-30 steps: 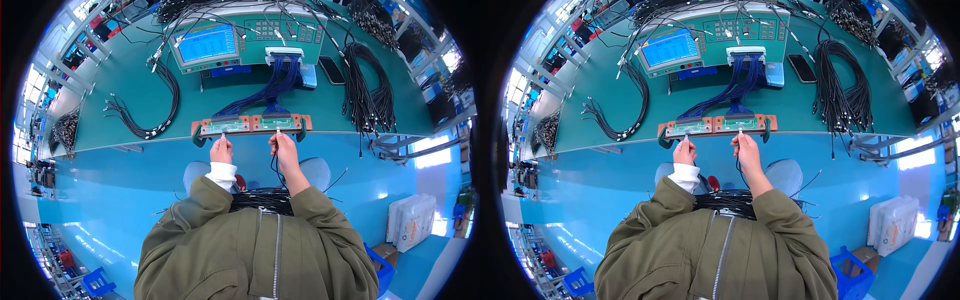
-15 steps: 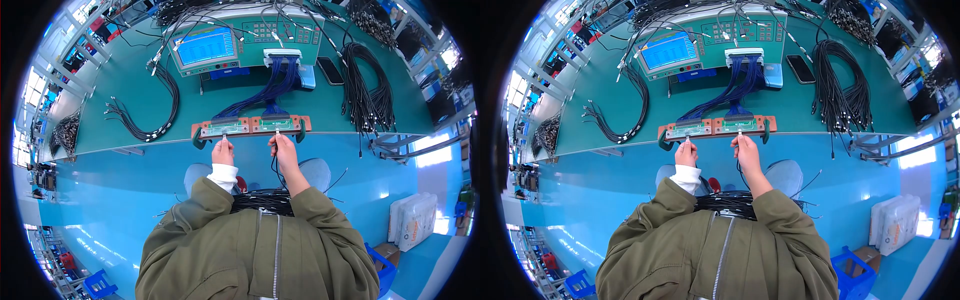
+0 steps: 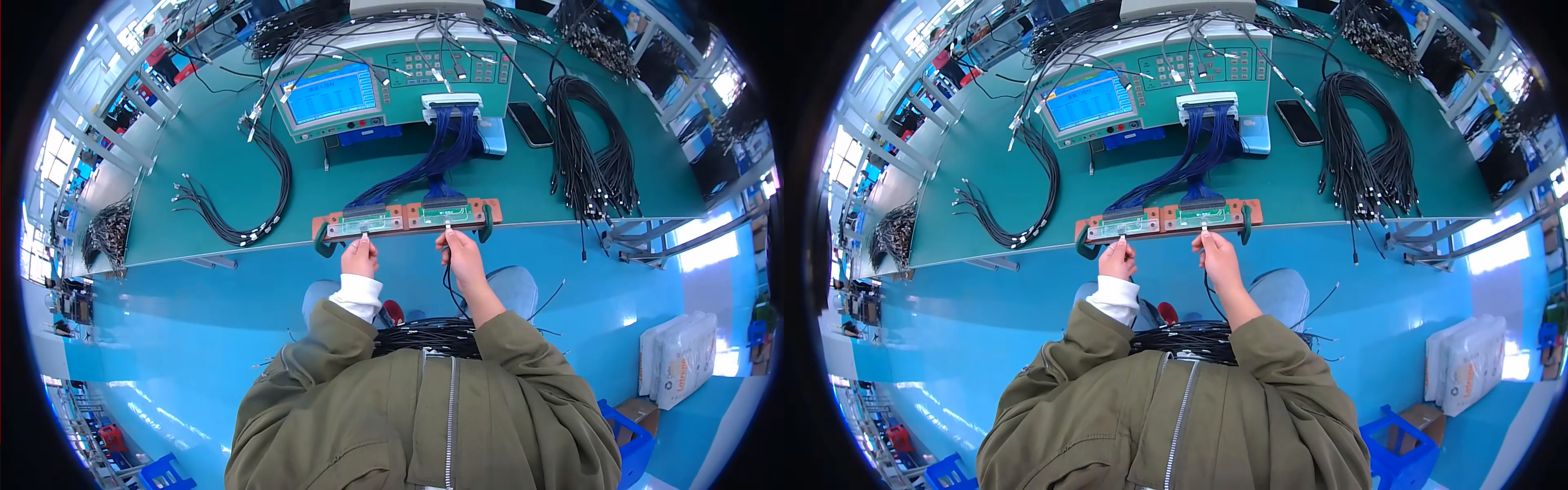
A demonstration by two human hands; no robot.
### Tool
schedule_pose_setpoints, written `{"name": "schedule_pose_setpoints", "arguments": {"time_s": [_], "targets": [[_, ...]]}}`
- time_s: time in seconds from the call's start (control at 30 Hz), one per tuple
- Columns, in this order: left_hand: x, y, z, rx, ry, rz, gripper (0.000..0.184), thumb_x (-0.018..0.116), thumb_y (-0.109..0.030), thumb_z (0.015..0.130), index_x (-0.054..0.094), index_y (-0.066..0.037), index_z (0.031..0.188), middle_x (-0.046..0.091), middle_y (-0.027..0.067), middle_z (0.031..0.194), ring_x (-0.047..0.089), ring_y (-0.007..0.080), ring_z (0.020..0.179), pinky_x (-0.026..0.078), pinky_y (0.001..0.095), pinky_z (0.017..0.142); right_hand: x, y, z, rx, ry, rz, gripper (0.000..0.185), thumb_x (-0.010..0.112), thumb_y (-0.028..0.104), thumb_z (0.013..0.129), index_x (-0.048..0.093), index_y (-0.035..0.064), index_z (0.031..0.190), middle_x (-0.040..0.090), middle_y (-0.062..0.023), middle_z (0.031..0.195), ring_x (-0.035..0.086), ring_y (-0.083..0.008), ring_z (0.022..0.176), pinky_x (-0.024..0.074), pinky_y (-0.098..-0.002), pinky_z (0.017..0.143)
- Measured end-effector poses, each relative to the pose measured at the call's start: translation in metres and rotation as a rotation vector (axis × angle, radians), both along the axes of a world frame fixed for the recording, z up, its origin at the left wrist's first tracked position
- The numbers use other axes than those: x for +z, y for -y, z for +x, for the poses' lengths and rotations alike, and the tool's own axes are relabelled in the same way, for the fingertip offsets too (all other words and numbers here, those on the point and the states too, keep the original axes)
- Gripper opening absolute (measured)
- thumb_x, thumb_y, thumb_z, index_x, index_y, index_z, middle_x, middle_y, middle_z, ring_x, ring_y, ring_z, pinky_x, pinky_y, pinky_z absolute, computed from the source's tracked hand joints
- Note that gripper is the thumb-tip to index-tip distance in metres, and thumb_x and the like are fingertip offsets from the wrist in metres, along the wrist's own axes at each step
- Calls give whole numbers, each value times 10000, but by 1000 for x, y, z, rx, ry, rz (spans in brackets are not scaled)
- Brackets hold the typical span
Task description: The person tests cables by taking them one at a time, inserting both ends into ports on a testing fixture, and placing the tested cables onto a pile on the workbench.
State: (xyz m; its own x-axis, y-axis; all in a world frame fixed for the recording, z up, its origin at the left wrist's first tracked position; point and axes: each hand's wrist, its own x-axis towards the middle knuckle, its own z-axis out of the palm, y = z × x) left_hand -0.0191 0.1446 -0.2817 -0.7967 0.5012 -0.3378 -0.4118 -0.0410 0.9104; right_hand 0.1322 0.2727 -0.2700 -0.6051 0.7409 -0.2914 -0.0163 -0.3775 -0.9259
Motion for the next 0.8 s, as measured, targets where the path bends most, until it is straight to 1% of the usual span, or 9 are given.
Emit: {"name": "schedule_pose_setpoints", "arguments": {"time_s": [0.23,0.33,0.4,0.47,0.5,0.53,0.63,0.7,0.8], "targets": [[5,3,-6,-107,26,14,240,443,-179,858,488,-52,659,485,40,605,322,77,407,273,210,378,4,-12,18,7,-14,-26,186,427,142,858,552,10,818,512,-41,722,411,-82,559,373,-208,524],[-22,17,-25,-250,-125,-54,218,495,-202,827,585,-8,789,542,61,637,417,103,482,330,212,444,3,-22,50,36,-75,43,116,467,30,802,557,-6,866,520,-61,765,435,-100,590,395,-216,555],[-14,40,-36,-259,-166,-30,178,520,-161,802,586,3,823,559,66,680,457,114,538,366,215,495,14,-31,84,-70,-143,50,143,454,-26,780,556,-15,879,525,-74,789,449,-113,613,405,-219,565],[-3,76,-50,-257,-213,-69,174,569,-78,752,588,25,892,592,76,764,536,136,651,439,219,596,18,-43,129,-348,-132,178,196,435,-66,759,557,-14,904,539,-94,815,477,-129,636,431,-227,598],[5,98,-63,-274,-366,-174,181,565,-36,734,584,27,903,595,87,774,541,149,658,448,225,601,22,-48,157,-505,-115,227,228,437,-68,750,548,-6,940,543,-100,835,487,-130,643,438,-229,612],[-3,123,-79,-149,-160,-108,214,557,19,706,578,31,918,596,100,782,552,166,662,459,239,607,16,-55,190,-654,-75,323,259,430,-51,750,541,11,975,545,-94,861,492,-130,647,438,-232,619],[-46,221,-131,288,-142,-158,188,569,50,708,554,41,896,567,125,723,534,180,587,460,261,515,-9,-63,305,-954,377,584,217,413,19,766,547,28,936,541,-61,856,498,-128,630,431,-235,612],[-98,292,-150,316,-153,-89,153,543,79,708,547,31,853,546,119,674,522,187,544,443,267,458,-41,-54,378,-969,742,582,217,395,8,747,542,46,902,530,-73,769,474,-140,602,423,-248,585],[-102,341,-128,98,-211,146,206,521,-128,748,550,-5,911,534,153,828,520,240,722,439,332,628,-61,-34,433,-217,1528,286,233,469,158,755,584,17,901,588,-139,814,539,-260,674,460,-345,674]]}}
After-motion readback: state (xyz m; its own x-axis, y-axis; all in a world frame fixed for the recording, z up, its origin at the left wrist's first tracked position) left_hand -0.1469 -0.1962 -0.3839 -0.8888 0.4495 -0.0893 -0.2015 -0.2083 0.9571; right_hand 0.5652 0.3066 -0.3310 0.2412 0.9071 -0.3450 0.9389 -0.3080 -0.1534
